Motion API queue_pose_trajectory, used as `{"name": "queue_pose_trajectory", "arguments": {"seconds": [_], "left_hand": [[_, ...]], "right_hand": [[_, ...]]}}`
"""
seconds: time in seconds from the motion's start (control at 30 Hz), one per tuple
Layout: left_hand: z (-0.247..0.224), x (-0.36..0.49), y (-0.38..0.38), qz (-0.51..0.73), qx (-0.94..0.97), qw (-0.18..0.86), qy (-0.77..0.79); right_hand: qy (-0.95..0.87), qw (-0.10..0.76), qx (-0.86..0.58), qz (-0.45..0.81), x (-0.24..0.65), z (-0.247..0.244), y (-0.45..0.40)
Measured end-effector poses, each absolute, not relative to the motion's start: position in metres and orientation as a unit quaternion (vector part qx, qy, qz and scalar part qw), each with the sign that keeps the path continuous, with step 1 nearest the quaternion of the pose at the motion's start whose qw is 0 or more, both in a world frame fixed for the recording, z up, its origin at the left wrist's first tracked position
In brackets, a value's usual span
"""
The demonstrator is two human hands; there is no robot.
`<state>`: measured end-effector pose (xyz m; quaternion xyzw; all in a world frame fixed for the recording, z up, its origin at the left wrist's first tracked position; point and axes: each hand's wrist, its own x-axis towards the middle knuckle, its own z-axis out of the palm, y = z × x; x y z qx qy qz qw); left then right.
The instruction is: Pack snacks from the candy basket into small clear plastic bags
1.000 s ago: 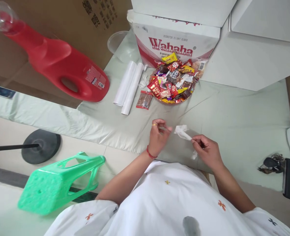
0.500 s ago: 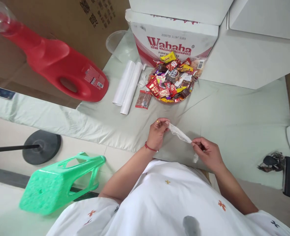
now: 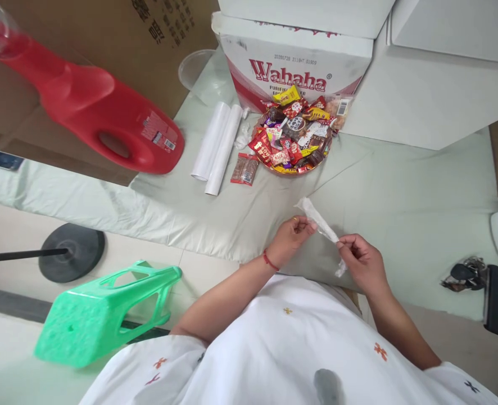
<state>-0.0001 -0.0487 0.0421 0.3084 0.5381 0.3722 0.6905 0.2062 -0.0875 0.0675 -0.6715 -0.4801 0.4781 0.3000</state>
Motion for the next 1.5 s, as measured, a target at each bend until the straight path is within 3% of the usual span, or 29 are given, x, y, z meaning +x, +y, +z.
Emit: {"name": "queue_pose_trajectory", "arguments": {"seconds": [0.17,0.3,0.43,0.53,0.67,0.87,1.2,1.37,1.5], "left_hand": [[0.038,0.003,-0.043,0.433,0.246,0.696,0.518],[0.041,-0.006,-0.045,0.44,0.242,0.72,0.478],[0.045,-0.008,-0.05,0.409,0.286,0.74,0.451],[0.048,-0.005,-0.053,0.404,0.329,0.7,0.489],[0.052,-0.003,-0.056,0.406,0.396,0.655,0.5],[0.052,-0.004,-0.062,0.409,0.45,0.635,0.475],[0.043,-0.015,-0.058,0.421,0.428,0.617,0.51],[0.039,-0.002,-0.063,0.416,0.458,0.583,0.527],[0.034,0.016,-0.058,0.453,0.296,0.627,0.561]], "right_hand": [[-0.534,0.294,-0.655,0.447,0.208,0.067,-0.098],[-0.558,0.295,-0.58,0.514,0.222,0.06,-0.095],[-0.505,0.382,-0.571,0.522,0.222,0.061,-0.078],[-0.545,0.419,-0.578,0.44,0.209,0.069,-0.067],[-0.619,0.382,-0.521,0.447,0.182,0.073,-0.059],[-0.466,0.401,-0.535,0.58,0.159,0.056,-0.056],[-0.308,0.468,-0.557,0.613,0.171,0.053,-0.044],[-0.338,0.517,-0.628,0.473,0.157,0.034,-0.032],[-0.481,0.486,-0.675,0.277,0.151,0.025,-0.027]]}}
